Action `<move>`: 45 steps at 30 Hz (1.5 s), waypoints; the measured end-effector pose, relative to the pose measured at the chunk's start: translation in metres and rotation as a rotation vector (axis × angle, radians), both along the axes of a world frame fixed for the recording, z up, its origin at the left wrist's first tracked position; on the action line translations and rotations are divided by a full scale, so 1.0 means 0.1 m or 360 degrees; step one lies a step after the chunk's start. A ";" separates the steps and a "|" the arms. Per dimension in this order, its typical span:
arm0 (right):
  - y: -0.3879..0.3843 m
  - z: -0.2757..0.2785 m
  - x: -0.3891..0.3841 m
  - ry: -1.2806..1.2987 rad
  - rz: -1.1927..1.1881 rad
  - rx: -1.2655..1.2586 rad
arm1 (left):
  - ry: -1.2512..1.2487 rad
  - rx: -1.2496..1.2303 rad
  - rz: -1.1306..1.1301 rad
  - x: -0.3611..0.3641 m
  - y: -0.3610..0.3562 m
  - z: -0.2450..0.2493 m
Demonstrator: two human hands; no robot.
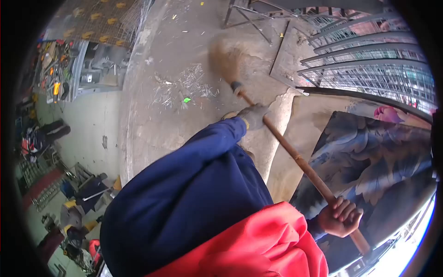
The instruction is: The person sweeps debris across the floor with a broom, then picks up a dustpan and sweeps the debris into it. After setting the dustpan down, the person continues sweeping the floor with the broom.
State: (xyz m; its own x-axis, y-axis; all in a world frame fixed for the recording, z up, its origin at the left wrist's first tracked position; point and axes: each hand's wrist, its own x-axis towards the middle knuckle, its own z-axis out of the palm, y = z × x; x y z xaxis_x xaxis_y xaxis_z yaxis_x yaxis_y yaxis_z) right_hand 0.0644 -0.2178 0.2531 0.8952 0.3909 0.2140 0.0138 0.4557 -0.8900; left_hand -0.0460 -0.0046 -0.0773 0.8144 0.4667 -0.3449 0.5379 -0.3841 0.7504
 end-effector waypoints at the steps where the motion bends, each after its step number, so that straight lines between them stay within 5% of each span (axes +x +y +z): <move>1: 0.04 -0.06 0.05 0.0116 0.0026 -0.0035 | 0.0041 -0.0034 0.0018 -0.20 -0.13 -0.16; 4: 0.06 -0.03 0.09 0.0233 0.0136 -0.0110 | 0.0305 -0.0217 -0.0039 -0.64 -0.40 -0.10; 7: -0.32 0.34 0.23 0.0161 0.0189 -0.0139 | 0.0379 -0.0349 -0.0301 -0.74 -0.17 0.90; 8: -0.58 0.51 0.26 -0.0205 -0.0318 -0.0467 | 0.0348 -0.0395 -0.0312 -0.67 -0.12 1.14; 10: -0.66 1.01 0.33 -0.0235 0.0393 -0.0016 | 0.0022 -0.0372 -0.0299 -0.54 -0.16 1.34; 16: 0.42 0.40 -0.07 -0.0327 0.0740 0.0177 | -0.0177 -0.0012 -0.0252 -0.31 0.41 2.29; 21: 1.04 -0.03 -0.23 -0.0179 0.0951 0.0185 | -0.0477 0.0304 0.0096 -0.46 0.83 2.36; 27: 0.50 1.38 0.34 -0.0374 0.0819 0.0511 | -0.0297 0.0242 0.0112 -0.56 1.19 2.47; 28: 0.52 1.49 0.40 -0.0399 0.0820 0.0547 | -0.0632 0.0520 0.0247 -0.59 1.16 2.34; 30: 0.64 1.55 0.56 -0.0429 0.0830 0.0584 | -0.0460 0.0402 0.0200 -0.54 1.25 2.33; 37: 1.56 1.43 1.25 -0.0374 0.1042 0.0793 | -0.0093 0.0095 0.0174 -0.21 1.60 2.07; 45: 3.09 1.44 2.14 -0.0430 0.1180 0.0821 | -0.0128 0.0194 0.0133 0.44 2.97 2.48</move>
State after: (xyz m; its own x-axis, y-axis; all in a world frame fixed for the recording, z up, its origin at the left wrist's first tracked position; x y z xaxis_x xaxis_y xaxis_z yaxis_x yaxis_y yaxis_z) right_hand 0.2783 0.0907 0.3976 0.3506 0.6403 0.6835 -0.2613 0.7677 -0.5851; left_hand -0.0018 0.2928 0.1708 0.7936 0.5684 -0.2171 0.5122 -0.4313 0.7427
